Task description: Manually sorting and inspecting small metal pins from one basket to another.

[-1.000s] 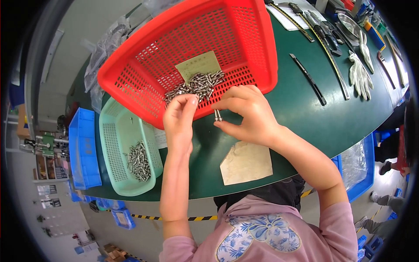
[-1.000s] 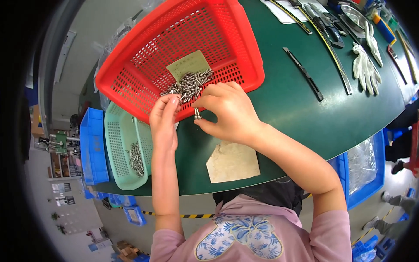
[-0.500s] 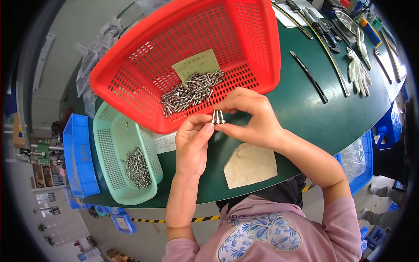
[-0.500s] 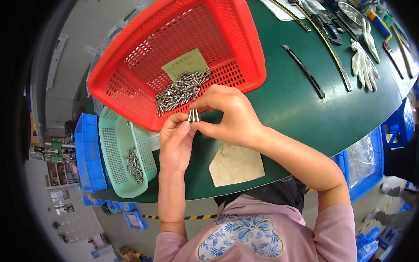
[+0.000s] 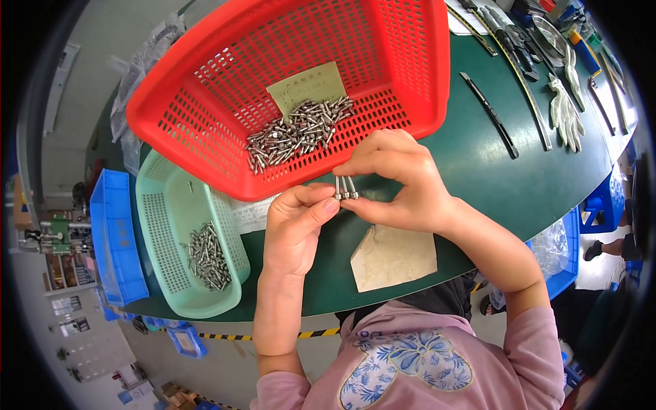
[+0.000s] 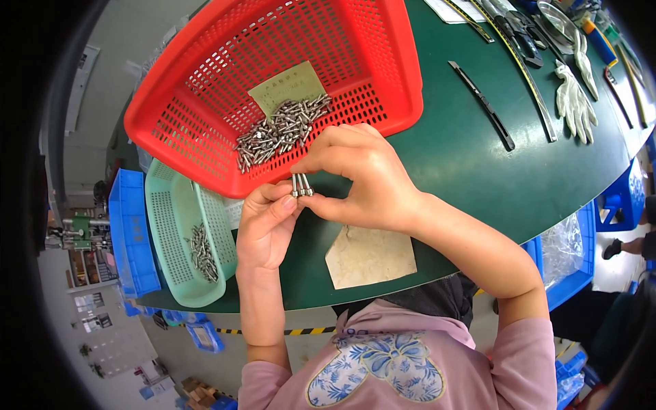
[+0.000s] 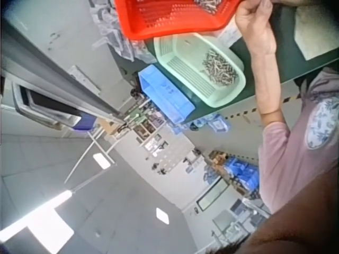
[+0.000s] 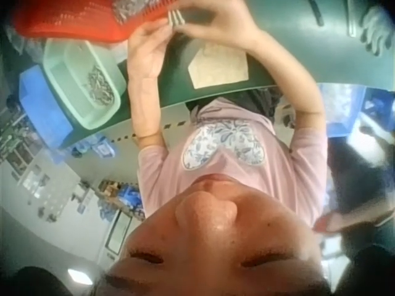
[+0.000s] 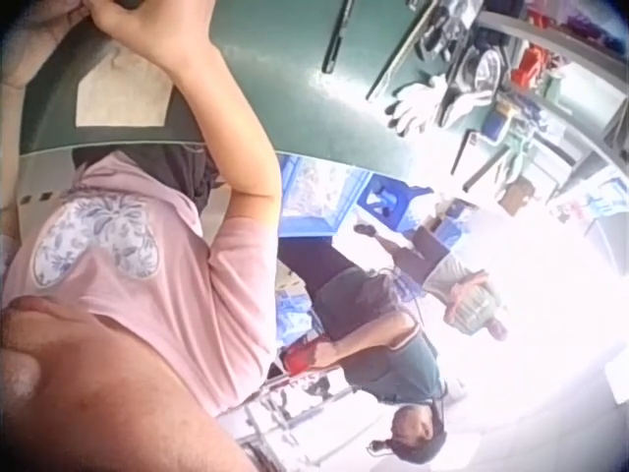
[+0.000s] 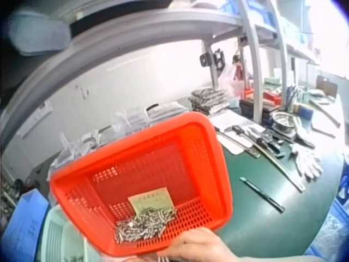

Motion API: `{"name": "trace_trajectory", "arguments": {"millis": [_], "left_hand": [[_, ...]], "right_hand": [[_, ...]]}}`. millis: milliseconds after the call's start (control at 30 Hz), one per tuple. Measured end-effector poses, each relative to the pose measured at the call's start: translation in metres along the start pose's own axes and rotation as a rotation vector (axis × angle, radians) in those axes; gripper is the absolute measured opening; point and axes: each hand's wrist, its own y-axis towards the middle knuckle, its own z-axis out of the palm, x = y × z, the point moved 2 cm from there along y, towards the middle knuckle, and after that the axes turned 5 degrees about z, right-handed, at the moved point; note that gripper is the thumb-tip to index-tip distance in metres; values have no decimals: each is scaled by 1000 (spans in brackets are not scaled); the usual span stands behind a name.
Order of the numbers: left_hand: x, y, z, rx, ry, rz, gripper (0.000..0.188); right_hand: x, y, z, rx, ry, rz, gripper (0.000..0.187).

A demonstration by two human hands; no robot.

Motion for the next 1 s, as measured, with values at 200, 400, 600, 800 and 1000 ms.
{"name": "trace_trajectory", "arguments": {"millis": [200, 400, 600, 800, 1000], "left_hand": [[-3, -2, 0, 27, 21, -1, 17], [-8, -2, 8, 73, 147, 108, 17], [-11, -3, 16, 35, 224, 158, 17], [-3, -2, 12, 127, 196, -82, 17], [-3, -3, 12, 95, 140, -133, 15]], "right_hand": [[3, 0, -1, 37, -31, -32, 34], [0, 0, 1, -19, 88, -4, 28], [-1, 0, 0, 19, 263, 122, 30], [9, -1, 2, 76, -86, -164, 36], [7, -1, 4, 58, -146, -222, 38]]}}
